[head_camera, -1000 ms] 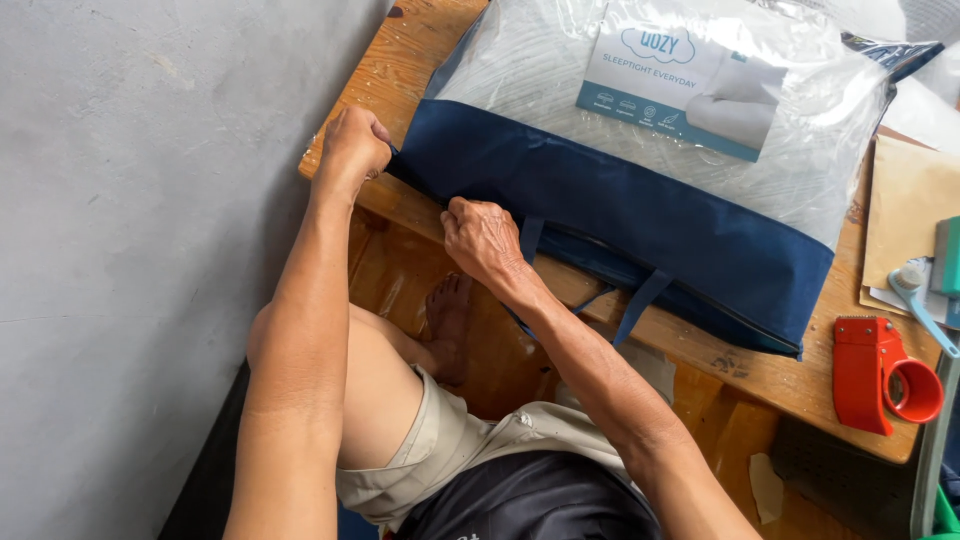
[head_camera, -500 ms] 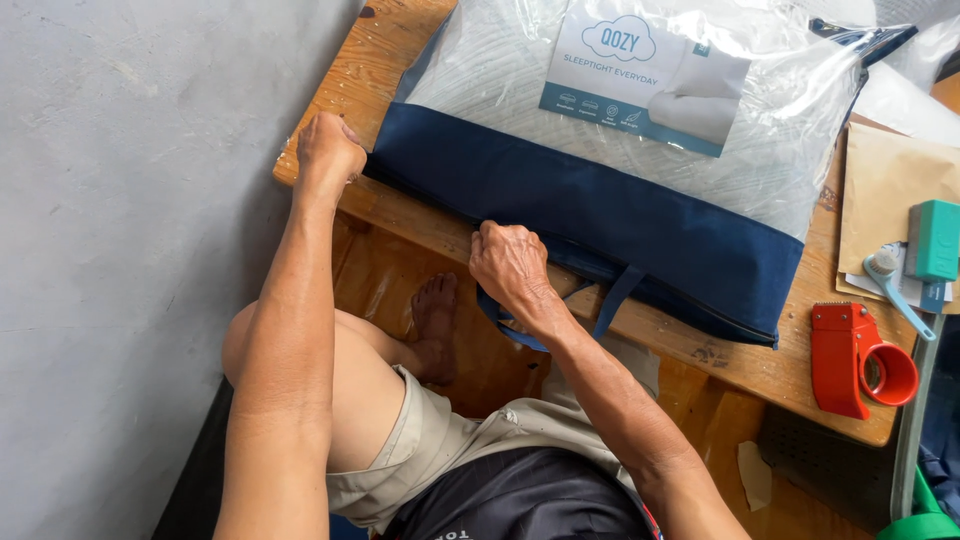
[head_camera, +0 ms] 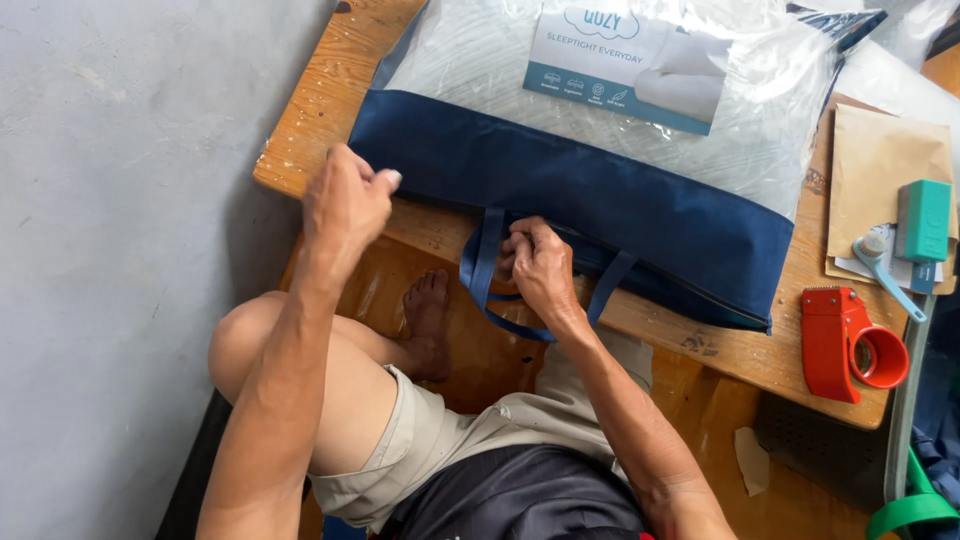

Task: The person cleans a packaged pillow inside a blue tote bag using a green sponge. They wipe the plastic-wrapped pillow and the bag's fabric surface repeatedly, focusing on the front and sides.

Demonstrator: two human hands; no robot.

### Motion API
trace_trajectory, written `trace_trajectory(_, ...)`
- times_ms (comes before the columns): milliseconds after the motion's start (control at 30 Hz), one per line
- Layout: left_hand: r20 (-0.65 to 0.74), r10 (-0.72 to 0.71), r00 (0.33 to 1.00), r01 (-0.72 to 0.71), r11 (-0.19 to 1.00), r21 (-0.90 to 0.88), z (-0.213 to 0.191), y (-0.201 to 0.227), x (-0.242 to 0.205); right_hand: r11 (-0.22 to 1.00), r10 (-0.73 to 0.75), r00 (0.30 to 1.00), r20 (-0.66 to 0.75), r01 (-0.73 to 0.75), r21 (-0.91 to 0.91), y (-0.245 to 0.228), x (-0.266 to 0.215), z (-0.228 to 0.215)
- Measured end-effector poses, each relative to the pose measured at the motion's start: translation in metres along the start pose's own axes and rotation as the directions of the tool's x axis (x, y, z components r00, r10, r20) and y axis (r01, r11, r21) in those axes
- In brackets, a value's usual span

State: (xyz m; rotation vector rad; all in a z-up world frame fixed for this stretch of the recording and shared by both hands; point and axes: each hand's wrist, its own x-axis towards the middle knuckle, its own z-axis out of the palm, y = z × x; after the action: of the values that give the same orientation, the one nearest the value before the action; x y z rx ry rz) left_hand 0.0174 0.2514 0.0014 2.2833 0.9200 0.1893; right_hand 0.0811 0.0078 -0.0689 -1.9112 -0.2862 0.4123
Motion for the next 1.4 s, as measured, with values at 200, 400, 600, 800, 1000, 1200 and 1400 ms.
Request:
trace_trajectory(200, 0.435, -0.246, 0.866, 0.499, 0.483, -0.72, 0.083, 0.033, -0.044, 0.972, -0.1, 0.994, -0.04, 0.106, 0.208, 0.004, 0.014, 0.02)
trace_trajectory(400, 0.324, -0.378, 0.867, 0.42, 0.206, -0.884, 0.171, -0.01, -0.026, 0.957, -0.147, 0.989, -0.035, 0.151, 0.249, 0.007, 0.011, 0.03)
trace_trajectory(600, 0.098, -0.387, 0.917, 0.272, 0.425, -0.863, 0.216, -0.043, 0.014, 0.94, -0.342, 0.927, -0.155, 0.339, -0.043, 0.033, 0.027, 0.042)
trace_trajectory(800, 0.063, -0.381, 0.923, 0.281, 0.551, -0.786, 0.21, -0.042, 0.007, 0.919, -0.37, 0.901, -0.225, 0.321, -0.229, 0.025, 0.026, 0.043)
trace_trajectory(1000, 0.082, -0.348, 0.934, 0.268, 0.529, -0.805, 0.207, -0.041, 0.001, 0.933, -0.342, 0.907, -0.245, 0.296, -0.205, 0.028, 0.032, 0.042)
trace_trajectory(1200, 0.023, -0.342, 0.94, 0.221, 0.553, -0.803, 0.224, -0.052, 0.004, 0.889, -0.4, 0.889, -0.222, 0.318, -0.33, 0.052, 0.039, 0.05)
trace_trajectory(1400, -0.032, -0.362, 0.932, 0.188, 0.557, -0.809, 0.228, -0.051, 0.01, 0.876, -0.324, 0.926, -0.195, 0.216, -0.43, 0.03, 0.02, 0.021)
